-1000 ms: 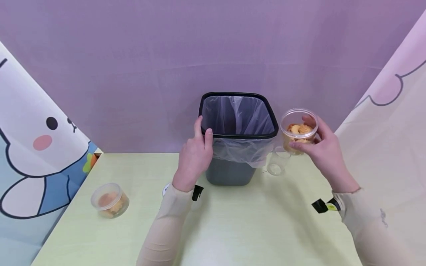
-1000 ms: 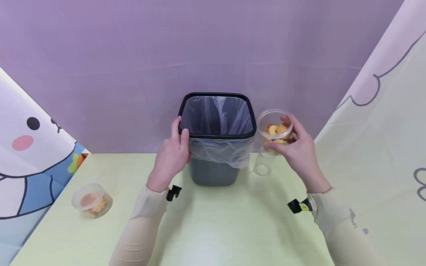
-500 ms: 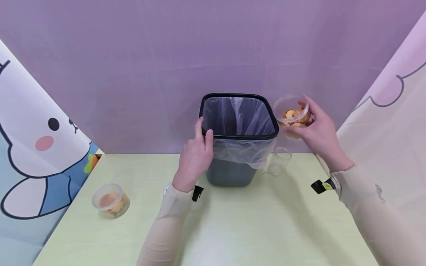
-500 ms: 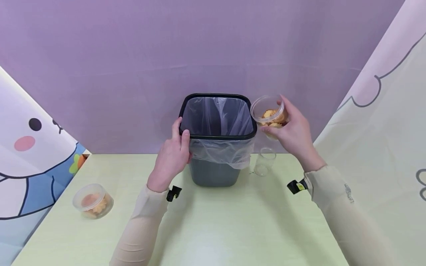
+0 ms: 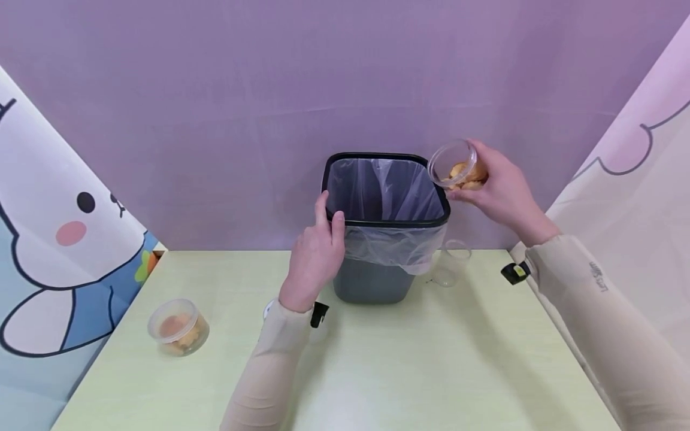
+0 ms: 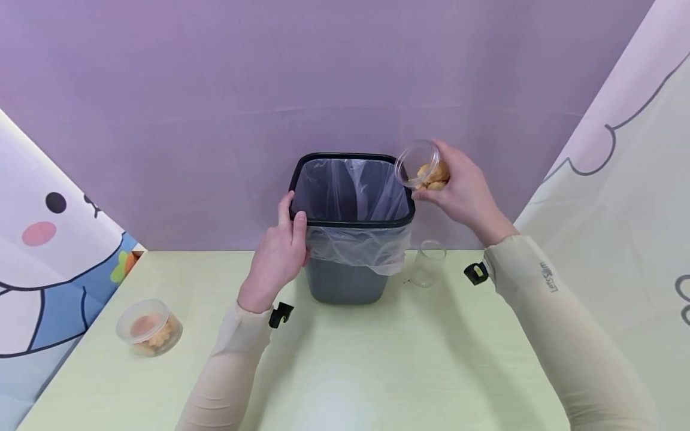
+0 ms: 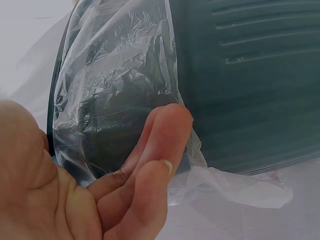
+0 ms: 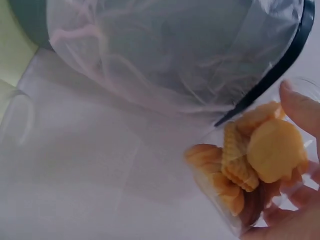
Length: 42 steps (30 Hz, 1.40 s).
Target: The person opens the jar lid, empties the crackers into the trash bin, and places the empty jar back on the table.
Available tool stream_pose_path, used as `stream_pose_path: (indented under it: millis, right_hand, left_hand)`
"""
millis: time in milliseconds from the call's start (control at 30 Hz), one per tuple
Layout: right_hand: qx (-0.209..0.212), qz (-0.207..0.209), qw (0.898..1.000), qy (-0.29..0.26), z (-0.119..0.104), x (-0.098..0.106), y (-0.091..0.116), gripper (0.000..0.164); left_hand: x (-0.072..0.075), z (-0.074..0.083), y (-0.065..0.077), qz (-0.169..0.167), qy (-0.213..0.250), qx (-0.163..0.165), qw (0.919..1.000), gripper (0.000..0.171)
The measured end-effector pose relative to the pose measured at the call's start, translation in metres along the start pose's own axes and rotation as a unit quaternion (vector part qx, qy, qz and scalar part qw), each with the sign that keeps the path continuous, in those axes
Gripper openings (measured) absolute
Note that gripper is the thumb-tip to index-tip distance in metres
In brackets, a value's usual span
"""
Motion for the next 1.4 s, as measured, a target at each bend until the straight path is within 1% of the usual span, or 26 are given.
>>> stream_pose_path:
  millis: [200,333,533,767,1033,1267,1400]
  right_hand:
    - [0.003,-0.026,1.000,0.011,0.006,-0.005,-0.016,0.093]
    - [0.007,-0.035,0.999,0.022,0.008,-0.006,-0.020,0.093]
    - [0.028,-0.045,0.998,0.045,-0.002,-0.007,-0.023,0.095]
    - [0.049,-0.062,0.992,0.098,-0.015,-0.010,-0.023,0.094]
    - [0.070,-0.059,0.988,0.125,-0.024,-0.011,-0.021,0.092]
    - [0.131,-0.044,0.978,0.159,-0.036,-0.012,-0.019,0.090]
    - [0.146,-0.041,0.973,0.177,-0.040,-0.014,-0.018,0.091]
  left_hand:
    - [0.001,-0.001,0.000,0.005,-0.004,0.002,1.0000,0.063]
    - [0.000,-0.001,-0.001,0.002,-0.005,0.002,1.0000,0.063]
    - [-0.001,-0.001,-0.002,0.003,-0.003,0.002,1.0000,0.063]
    - [-0.001,-0.001,-0.002,0.008,-0.004,-0.001,1.0000,0.063]
    - [-0.001,0.000,-0.002,0.011,-0.002,-0.005,0.9999,0.065]
    - [-0.001,0.000,-0.002,0.012,-0.001,-0.005,0.9999,0.064]
    - [-0.001,0.000,-0.001,0.014,-0.001,-0.006,0.9999,0.064]
Point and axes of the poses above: each hand's wrist, its own y-axis away from the middle knuckle, its own x-axis out of the back of the hand, z = x × y, the point moved 9 cm from there along -y, towards the middle knuckle, and after that the axes turned 11 degrees about -y, right-handed, at the moved point
